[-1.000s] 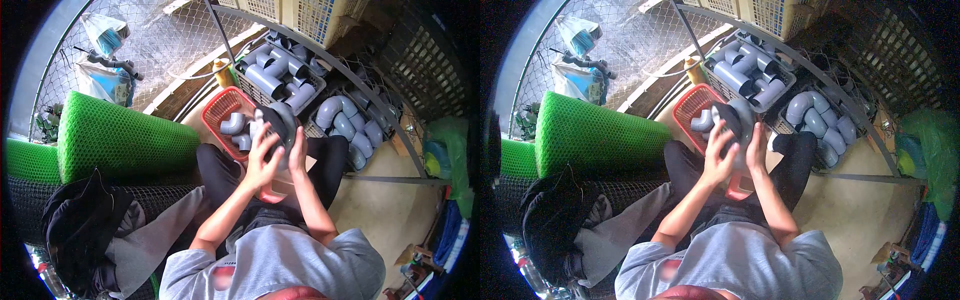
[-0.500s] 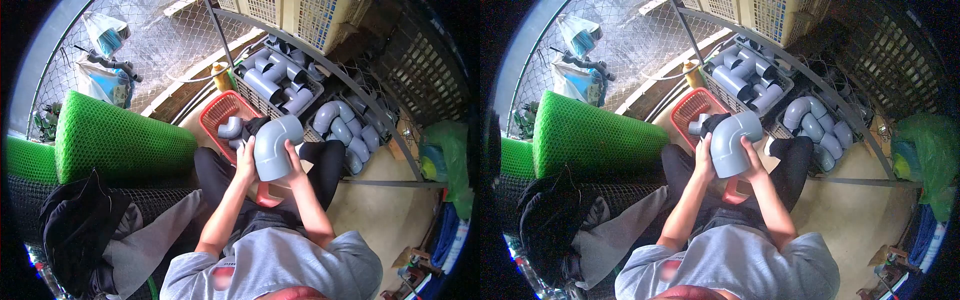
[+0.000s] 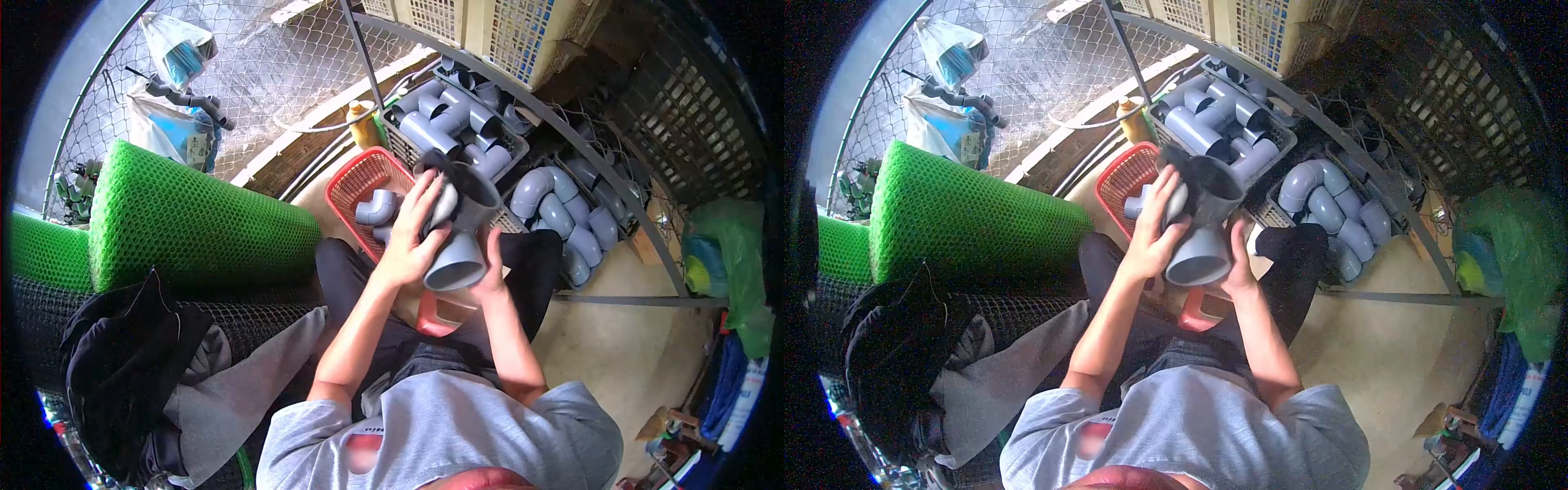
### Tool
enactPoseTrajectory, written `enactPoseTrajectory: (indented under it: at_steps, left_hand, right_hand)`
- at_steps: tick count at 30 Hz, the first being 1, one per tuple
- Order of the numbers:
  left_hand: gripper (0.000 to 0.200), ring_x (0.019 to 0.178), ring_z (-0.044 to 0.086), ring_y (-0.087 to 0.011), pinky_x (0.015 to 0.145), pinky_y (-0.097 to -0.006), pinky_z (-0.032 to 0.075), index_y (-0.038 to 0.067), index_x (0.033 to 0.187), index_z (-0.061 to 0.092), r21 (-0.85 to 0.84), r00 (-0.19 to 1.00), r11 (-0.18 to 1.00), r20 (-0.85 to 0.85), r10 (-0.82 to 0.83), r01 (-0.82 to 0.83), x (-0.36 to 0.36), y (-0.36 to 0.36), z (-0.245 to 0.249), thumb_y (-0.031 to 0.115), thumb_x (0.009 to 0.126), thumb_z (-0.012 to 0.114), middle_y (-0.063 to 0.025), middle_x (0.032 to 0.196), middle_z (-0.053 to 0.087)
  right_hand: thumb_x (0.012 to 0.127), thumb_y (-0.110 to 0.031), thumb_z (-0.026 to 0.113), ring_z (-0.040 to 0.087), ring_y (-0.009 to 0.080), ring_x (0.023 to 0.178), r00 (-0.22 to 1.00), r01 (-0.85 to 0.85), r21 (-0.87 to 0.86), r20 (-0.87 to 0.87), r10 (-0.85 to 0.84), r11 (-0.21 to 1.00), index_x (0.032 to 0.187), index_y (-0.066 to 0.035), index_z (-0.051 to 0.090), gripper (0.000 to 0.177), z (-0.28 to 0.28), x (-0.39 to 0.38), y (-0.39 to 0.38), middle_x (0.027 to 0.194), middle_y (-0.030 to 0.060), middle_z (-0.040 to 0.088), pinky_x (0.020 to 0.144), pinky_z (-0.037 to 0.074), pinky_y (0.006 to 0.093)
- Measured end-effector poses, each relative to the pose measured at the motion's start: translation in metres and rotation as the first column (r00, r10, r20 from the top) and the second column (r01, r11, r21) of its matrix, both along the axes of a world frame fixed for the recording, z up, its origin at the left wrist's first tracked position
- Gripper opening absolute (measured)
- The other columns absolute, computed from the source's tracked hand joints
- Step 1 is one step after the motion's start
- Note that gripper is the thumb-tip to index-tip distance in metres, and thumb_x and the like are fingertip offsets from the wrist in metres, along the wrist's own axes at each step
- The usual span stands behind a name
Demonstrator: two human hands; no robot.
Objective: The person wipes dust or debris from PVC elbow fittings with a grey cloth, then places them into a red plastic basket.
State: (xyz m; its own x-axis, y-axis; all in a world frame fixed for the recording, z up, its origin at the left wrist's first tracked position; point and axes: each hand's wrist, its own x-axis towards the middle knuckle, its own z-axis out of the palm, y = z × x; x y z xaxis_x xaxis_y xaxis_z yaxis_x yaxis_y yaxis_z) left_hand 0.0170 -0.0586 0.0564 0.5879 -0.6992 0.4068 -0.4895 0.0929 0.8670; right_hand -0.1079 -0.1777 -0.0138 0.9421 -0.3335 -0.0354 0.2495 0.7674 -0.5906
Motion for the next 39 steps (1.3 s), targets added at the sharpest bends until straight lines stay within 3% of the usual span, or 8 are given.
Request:
enactPoseTrajectory:
  at_steps: [5, 16, 19, 24, 29, 34, 36, 39]
  left_hand:
    - [0.06, 0.152, 0.026, -0.0455, 0.125, -0.053, 0.018, 0.002, 0.145, 0.053, 0.047, 0.987, 0.991, 0.101, -0.128, 0.124, -0.033, 0.005, -0.006, 0.026, 0.093, 0.069, -0.0245, 0.159, 0.037]
    - [0.052, 0.112, 0.061, -0.0301, 0.104, -0.0481, 0.049, 0.008, 0.118, 0.072, 0.13, 0.791, 0.988, 0.595, -0.144, 0.082, -0.045, 0.019, 0.02, 0.022, 0.069, 0.083, -0.0061, 0.122, 0.069]
    - [0.039, 0.102, 0.069, -0.027, 0.096, -0.0403, 0.054, 0.002, 0.11, 0.076, -0.135, 0.923, 0.92, -0.065, -0.379, 0.368, -0.041, 0.029, 0.026, 0.005, 0.072, 0.072, -0.0114, 0.106, 0.075]
    - [0.034, 0.098, 0.064, -0.0165, 0.09, -0.0338, 0.052, -0.003, 0.121, 0.063, -0.305, 0.767, 0.915, -0.642, 0.006, -0.263, -0.011, 0.034, 0.048, 0.023, 0.1, 0.059, -0.0087, 0.105, 0.068]
    - [0.046, 0.069, 0.058, -0.0338, 0.094, -0.045, 0.054, 0.003, 0.068, 0.057, 0.203, 0.77, 0.978, 0.619, -0.157, 0.036, 0.012, 0.022, 0.057, 0.041, 0.085, 0.077, -0.0123, 0.066, 0.051]
    - [0.058, 0.085, 0.068, -0.0279, 0.09, -0.0411, 0.054, -0.004, 0.088, 0.069, 0.699, 0.843, 0.704, 0.299, -0.447, 0.126, 0.005, 0.042, 0.041, 0.052, 0.082, 0.08, -0.0142, 0.08, 0.067]
    - [0.061, 0.094, 0.072, -0.0237, 0.089, -0.0358, 0.055, -0.009, 0.108, 0.07, 0.213, 0.927, 0.906, -0.178, -0.331, 0.365, -0.001, 0.048, 0.014, 0.048, 0.088, 0.075, -0.0198, 0.094, 0.074]
    - [0.066, 0.115, 0.063, -0.0211, 0.103, -0.0373, 0.049, -0.004, 0.138, 0.056, -0.274, 0.34, 0.943, -0.883, -0.324, 0.189, -0.009, 0.055, -0.016, 0.033, 0.089, 0.08, -0.011, 0.129, 0.065]
  right_hand:
    - [0.107, -0.058, 0.04, 0.059, 0.026, 0.128, 0.995, 0.099, 0.161, -0.014, -0.098, 0.982, 0.153, -0.009, 0.042, 0.067, 0.027, 0.01, -0.023, 0.142, 0.0124, 0.058, 0.111, 0.046, 0.0431]
    - [0.104, -0.046, 0.059, 0.051, 0.0261, 0.135, 0.871, 0.411, -0.493, -0.035, -0.489, 0.767, 0.161, -0.005, 0.026, 0.078, 0.012, 0.01, -0.011, 0.153, 0.0164, 0.045, 0.111, 0.043, 0.0387]
    - [0.098, -0.043, 0.068, 0.06, 0.0236, 0.121, 0.925, 0.29, -0.425, -0.105, -0.365, 0.857, 0.156, -0.005, 0.038, 0.075, 0.023, 0.006, -0.014, 0.138, 0.0141, 0.059, 0.102, 0.05, 0.0377]
    - [0.096, -0.042, 0.071, 0.069, 0.027, 0.109, 0.987, -0.032, 0.31, -0.142, 0.079, 0.95, 0.143, -0.005, 0.05, 0.063, -0.004, -0.004, -0.007, 0.132, 0.0131, 0.063, 0.094, 0.058, 0.0414]
    - [0.086, -0.038, 0.084, 0.06, 0.0254, 0.122, 0.992, 0.03, -0.173, -0.113, -0.05, 0.984, 0.148, -0.005, 0.043, 0.081, -0.005, 0.001, -0.003, 0.142, 0.0154, 0.055, 0.1, 0.053, 0.0398]
    - [0.065, -0.026, 0.1, 0.058, 0.0248, 0.127, 0.979, 0.146, -0.828, 0.043, -0.199, 0.542, 0.143, -0.001, 0.05, 0.095, 0.03, 0.0, -0.021, 0.135, 0.0144, 0.061, 0.11, 0.045, 0.0406]
    - [0.06, -0.028, 0.1, 0.058, 0.0309, 0.128, 0.972, 0.149, -0.929, 0.075, -0.224, 0.338, 0.142, -0.005, 0.051, 0.098, 0.041, -0.002, -0.027, 0.138, 0.0179, 0.058, 0.109, 0.046, 0.0448]
    - [0.061, -0.026, 0.096, 0.054, 0.0414, 0.131, 0.868, 0.448, -0.826, 0.494, -0.057, -0.342, 0.142, -0.015, 0.054, 0.091, 0.05, 0.003, -0.037, 0.145, 0.0204, 0.052, 0.106, 0.047, 0.0527]
